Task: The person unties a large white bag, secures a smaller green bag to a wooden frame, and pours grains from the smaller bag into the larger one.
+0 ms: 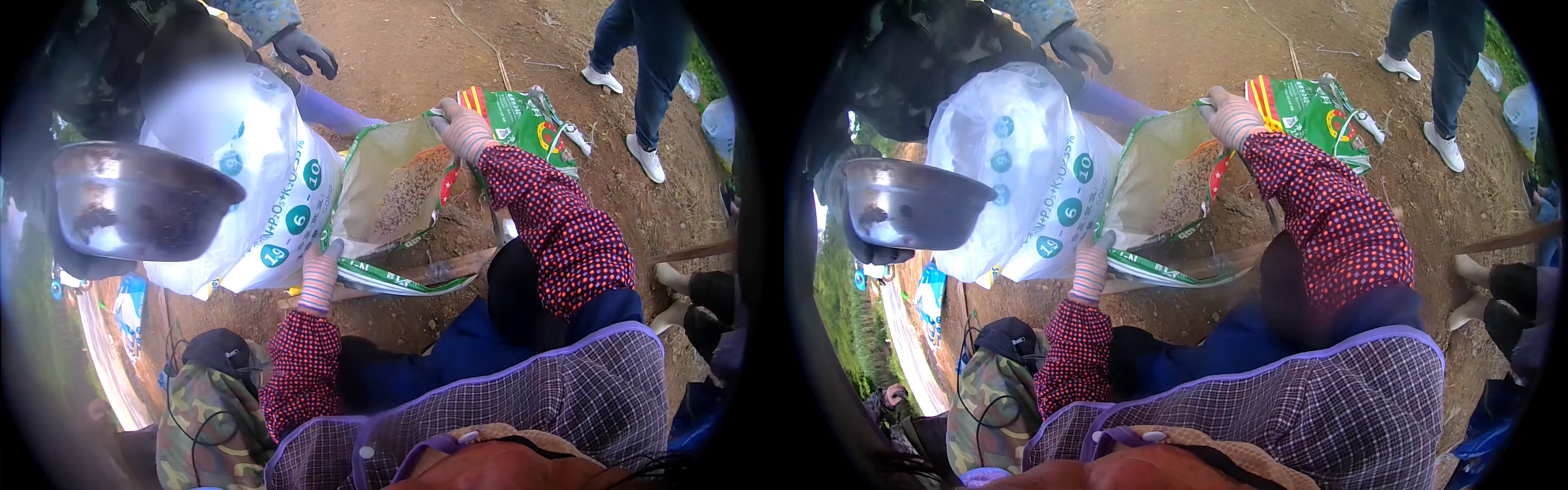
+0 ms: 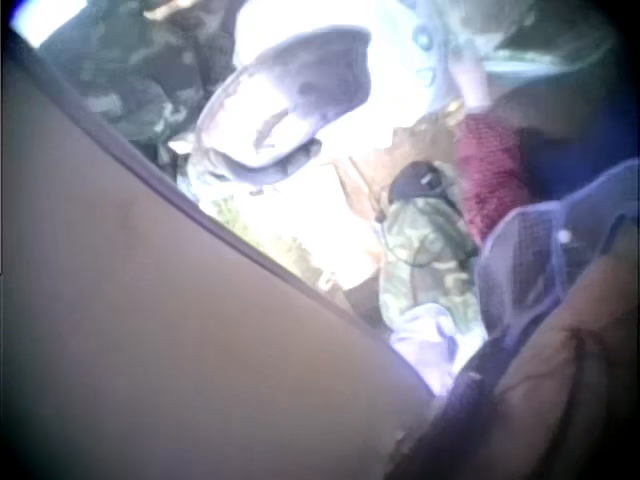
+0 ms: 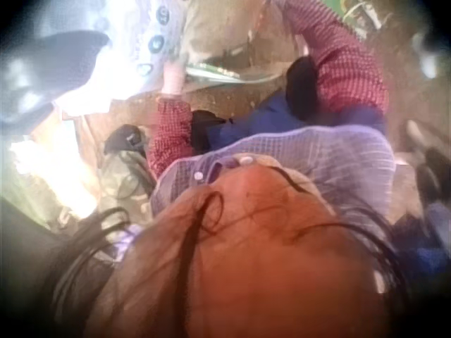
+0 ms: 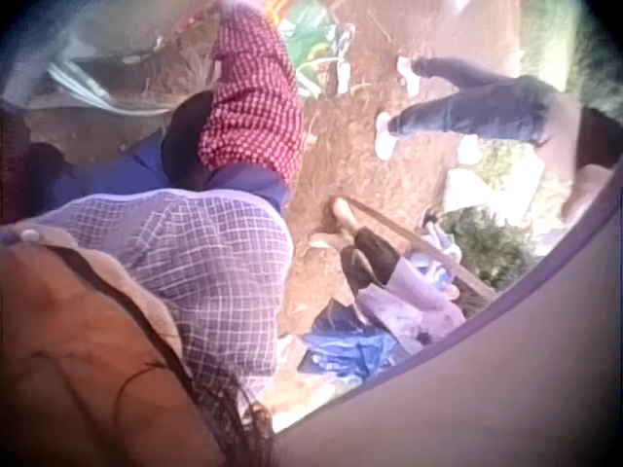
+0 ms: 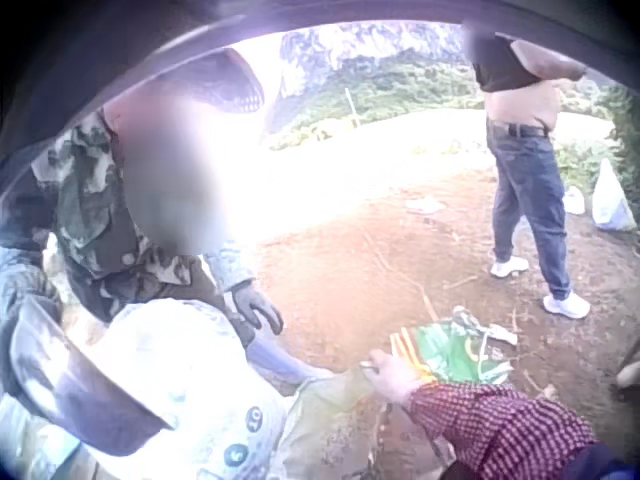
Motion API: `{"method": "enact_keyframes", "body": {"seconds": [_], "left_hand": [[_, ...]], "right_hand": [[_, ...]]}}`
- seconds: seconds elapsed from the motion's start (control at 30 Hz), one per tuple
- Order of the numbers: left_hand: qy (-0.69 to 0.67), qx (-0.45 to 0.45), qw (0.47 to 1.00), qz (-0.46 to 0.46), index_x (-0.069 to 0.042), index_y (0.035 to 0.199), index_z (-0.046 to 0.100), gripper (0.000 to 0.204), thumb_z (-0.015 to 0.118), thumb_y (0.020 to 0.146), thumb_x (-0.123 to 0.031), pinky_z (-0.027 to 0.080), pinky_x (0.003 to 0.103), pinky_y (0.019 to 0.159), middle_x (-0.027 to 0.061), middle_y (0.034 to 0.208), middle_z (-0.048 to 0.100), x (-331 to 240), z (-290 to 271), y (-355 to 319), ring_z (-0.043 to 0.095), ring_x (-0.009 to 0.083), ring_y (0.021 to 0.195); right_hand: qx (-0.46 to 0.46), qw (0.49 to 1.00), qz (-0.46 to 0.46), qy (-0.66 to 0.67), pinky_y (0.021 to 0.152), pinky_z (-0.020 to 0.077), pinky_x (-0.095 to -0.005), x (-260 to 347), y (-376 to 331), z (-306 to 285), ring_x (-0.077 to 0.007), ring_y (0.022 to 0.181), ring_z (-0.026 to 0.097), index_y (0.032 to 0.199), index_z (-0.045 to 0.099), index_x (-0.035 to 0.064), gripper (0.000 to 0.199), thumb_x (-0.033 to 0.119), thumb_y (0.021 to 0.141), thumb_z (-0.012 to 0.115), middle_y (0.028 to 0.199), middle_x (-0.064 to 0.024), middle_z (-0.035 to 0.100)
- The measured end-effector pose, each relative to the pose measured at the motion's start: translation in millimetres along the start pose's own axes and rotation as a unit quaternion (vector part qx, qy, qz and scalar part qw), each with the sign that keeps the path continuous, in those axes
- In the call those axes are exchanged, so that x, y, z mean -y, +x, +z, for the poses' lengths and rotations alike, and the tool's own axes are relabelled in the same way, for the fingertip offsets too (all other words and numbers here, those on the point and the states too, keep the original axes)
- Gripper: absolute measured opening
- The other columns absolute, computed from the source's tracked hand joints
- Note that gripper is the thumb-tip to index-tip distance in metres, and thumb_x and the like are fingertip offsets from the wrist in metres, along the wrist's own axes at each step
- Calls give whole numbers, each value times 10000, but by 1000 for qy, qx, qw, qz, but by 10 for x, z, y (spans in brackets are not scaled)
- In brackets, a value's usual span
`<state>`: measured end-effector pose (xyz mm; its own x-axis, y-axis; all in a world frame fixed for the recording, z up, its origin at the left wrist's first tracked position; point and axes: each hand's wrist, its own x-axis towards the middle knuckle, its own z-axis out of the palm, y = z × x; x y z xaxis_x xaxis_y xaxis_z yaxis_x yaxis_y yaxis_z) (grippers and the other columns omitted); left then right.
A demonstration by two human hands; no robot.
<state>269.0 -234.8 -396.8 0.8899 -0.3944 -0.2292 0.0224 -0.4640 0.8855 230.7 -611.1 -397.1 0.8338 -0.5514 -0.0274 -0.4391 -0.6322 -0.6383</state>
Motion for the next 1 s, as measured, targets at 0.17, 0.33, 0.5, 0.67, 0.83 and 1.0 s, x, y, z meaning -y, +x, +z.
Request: {"method": "enact_keyframes", "body": {"seconds": [0.17,0.33,0.5,0.67,0.83,1.0], "left_hand": [[59,22,998,-15,90,1232,581,467,619,931,-265,425,371,990,231,1199,634,50,-27,19,587,318,1089],[286,39,957,-19,60,1187,622,554,552,944,-433,410,430,1007,301,1138,637,179,-18,48,556,442,1150],[115,-21,992,37,58,1199,618,464,607,933,-322,433,395,974,267,1168,643,-30,-203,13,589,392,1107],[287,-4,958,16,13,1186,640,497,563,927,-405,454,445,967,292,1124,640,-9,-220,79,587,423,1105],[378,38,923,-63,-30,1244,599,515,579,905,-417,460,454,965,262,1173,634,-192,-175,57,578,389,1146],[447,-64,870,199,-74,1260,563,433,622,889,-290,496,468,879,226,1027,676,-479,25,-138,643,368,1004]], "right_hand": [[25,1000,5,7,818,522,-465,3,-63,-83,-404,928,669,1191,577,74,371,332,926,584,969,-233,687],[153,980,45,-122,931,497,-429,37,-21,56,-368,1096,635,1374,462,135,505,175,889,601,1179,-233,646],[88,992,-3,-89,953,490,-412,149,2,-300,-362,1135,620,1383,476,159,507,114,891,590,1209,-210,645],[86,984,33,-154,966,480,-418,93,21,-134,-367,1136,614,1395,472,167,504,130,903,576,1208,-219,636],[63,968,-94,-224,994,466,-428,430,-148,-107,-370,1192,563,1386,473,143,607,133,816,683,1332,-186,550],[178,901,-372,-135,1042,420,-450,944,-557,-124,-353,1220,532,1332,526,83,621,240,772,744,1298,-171,560]]}}
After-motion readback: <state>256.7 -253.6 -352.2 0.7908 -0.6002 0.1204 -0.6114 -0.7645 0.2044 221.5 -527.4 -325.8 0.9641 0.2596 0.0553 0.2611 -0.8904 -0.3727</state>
